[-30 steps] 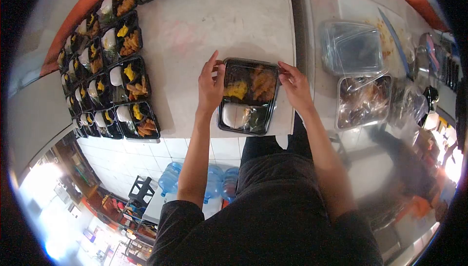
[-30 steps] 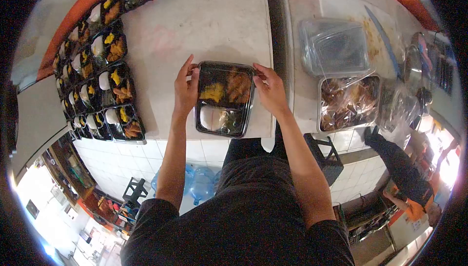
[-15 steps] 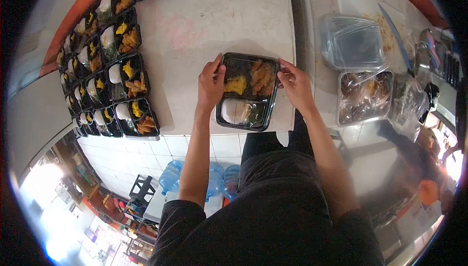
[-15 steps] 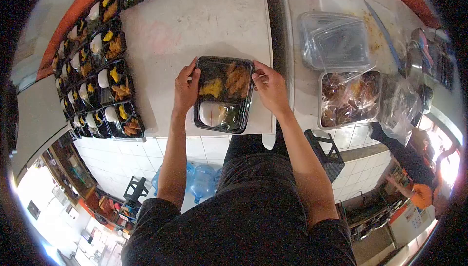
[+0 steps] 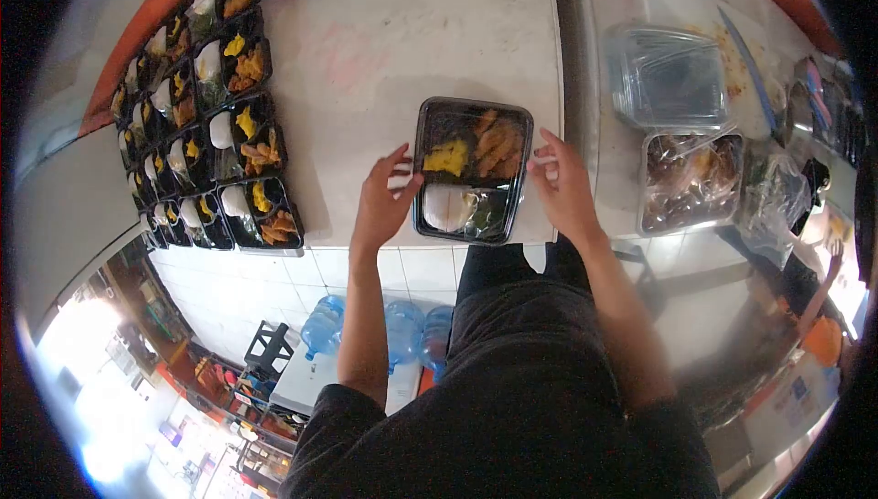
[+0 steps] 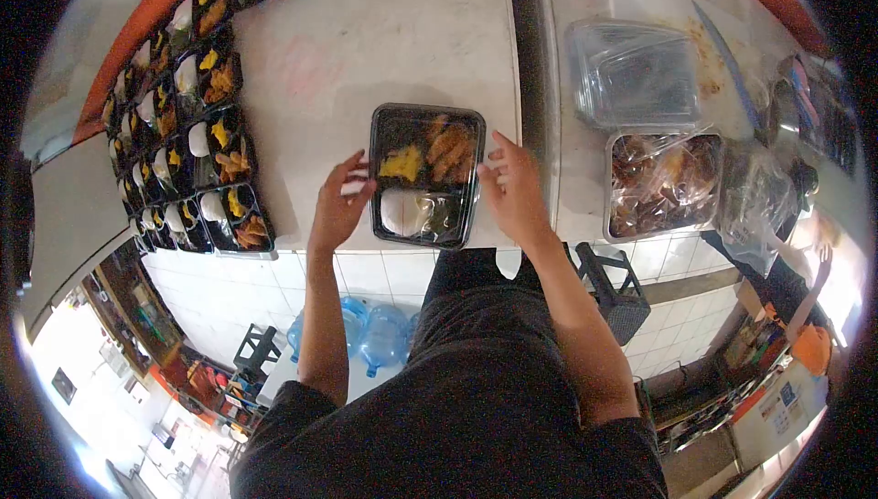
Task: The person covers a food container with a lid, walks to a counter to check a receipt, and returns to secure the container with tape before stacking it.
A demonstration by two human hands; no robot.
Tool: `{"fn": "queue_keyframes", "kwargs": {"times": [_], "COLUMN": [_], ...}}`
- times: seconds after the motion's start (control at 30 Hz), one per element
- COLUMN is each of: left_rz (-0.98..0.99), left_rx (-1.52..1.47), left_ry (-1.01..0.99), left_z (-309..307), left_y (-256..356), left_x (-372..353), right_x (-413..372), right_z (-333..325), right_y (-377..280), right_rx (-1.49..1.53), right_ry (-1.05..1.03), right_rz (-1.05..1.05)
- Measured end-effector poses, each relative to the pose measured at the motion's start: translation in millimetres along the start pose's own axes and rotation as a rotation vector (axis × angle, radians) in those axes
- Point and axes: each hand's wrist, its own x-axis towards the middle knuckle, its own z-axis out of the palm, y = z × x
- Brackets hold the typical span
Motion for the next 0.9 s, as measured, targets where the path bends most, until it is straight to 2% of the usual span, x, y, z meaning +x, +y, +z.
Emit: {"fn": "queue_keyframes", "kwargs": {"times": [0.07, 0.13, 0.2, 0.23, 0.37, 0.43, 0.57, 0.63, 0.77, 0.9], "left_rz": [-0.066, -0.042, -0.379, -0.372, -0.377, -0.393, -0.381, -0.341, -0.335, -0.310], "left_rx": [0.037, 0.061, -0.168, -0.304, -0.461, -0.553, -0.645, -0.680, -0.677, -0.789], "left_ry": [-0.060, -0.082, -0.217, -0.192, -0.080, -0.041, -0.032, -0.039, -0.053, -0.057], "left_z": [-3, -3, -4, 0, 13, 16, 21, 24, 28, 38], "left_y": [-15, -36, -34, -41, -57, -58, -72, -78, -76, -75], "left_x": [-25, -46, -60, -65, -75, -75, -79, -80, -84, -84], "right_x": [-18, -35, -51, -56, -73, -75, -82, -85, -92, -86], "right_z": [-1, 0, 5, 13, 33, 39, 50, 51, 54, 53], "right_y": [-1, -1, 4, 13, 33, 41, 55, 53, 58, 53], "right_rx": [0.025, 0.050, 0.059, 0.165, 0.279, 0.497, 0.626, 0.727, 0.742, 0.839], "right_ry": [-0.084, -0.165, -0.353, -0.405, -0.398, -0.363, -0.328, -0.288, -0.279, -0.185], "right_rz": [0.067, 0.133, 0.228, 0.315, 0.295, 0.395, 0.357, 0.438, 0.417, 0.427]}}
